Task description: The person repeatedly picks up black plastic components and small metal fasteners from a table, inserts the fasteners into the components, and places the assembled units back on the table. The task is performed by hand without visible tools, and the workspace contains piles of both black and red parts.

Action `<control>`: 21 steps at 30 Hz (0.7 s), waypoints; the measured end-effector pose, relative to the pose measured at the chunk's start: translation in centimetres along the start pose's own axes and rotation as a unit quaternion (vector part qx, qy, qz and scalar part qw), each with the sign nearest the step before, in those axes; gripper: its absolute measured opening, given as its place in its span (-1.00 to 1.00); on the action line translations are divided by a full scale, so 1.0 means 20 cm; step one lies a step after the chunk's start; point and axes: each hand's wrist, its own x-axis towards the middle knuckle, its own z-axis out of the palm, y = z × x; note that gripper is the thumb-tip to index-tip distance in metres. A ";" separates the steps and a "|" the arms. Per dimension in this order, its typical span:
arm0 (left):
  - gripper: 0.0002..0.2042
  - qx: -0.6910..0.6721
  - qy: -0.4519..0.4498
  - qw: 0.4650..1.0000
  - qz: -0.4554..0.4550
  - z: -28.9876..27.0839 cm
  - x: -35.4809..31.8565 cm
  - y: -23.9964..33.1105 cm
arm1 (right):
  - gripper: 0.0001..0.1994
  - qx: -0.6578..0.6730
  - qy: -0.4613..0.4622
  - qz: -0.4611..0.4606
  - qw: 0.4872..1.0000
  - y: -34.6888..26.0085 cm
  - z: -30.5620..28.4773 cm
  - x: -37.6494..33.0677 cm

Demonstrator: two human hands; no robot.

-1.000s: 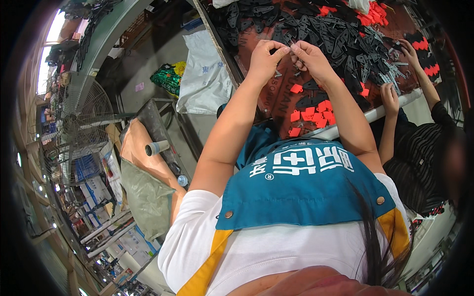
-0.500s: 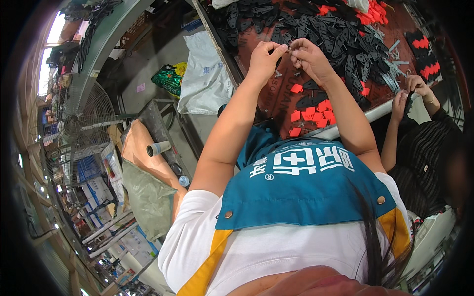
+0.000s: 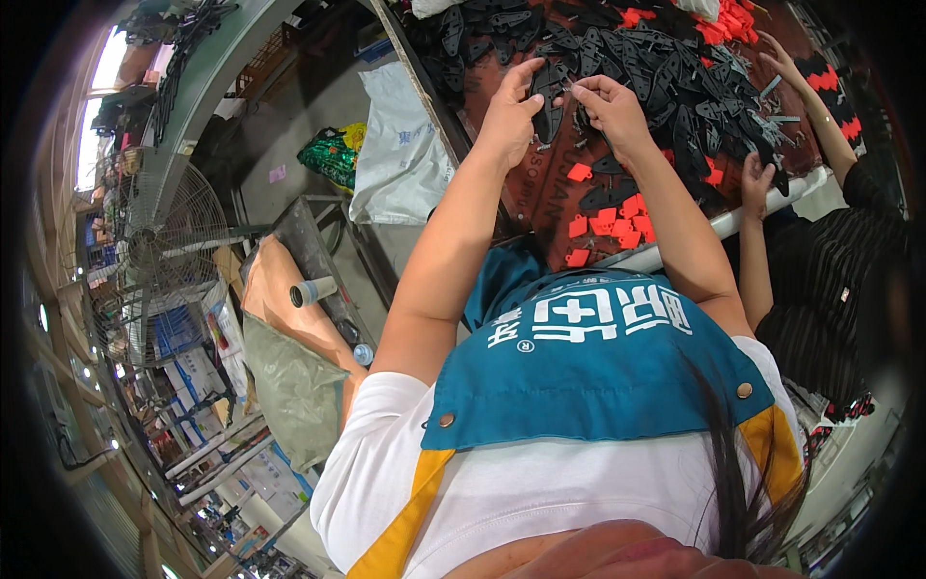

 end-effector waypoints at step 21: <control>-0.61 0.073 -0.046 0.996 0.014 -0.02 0.01 -0.03 | -0.83 -0.057 -0.037 0.039 0.997 0.00 0.00 -0.01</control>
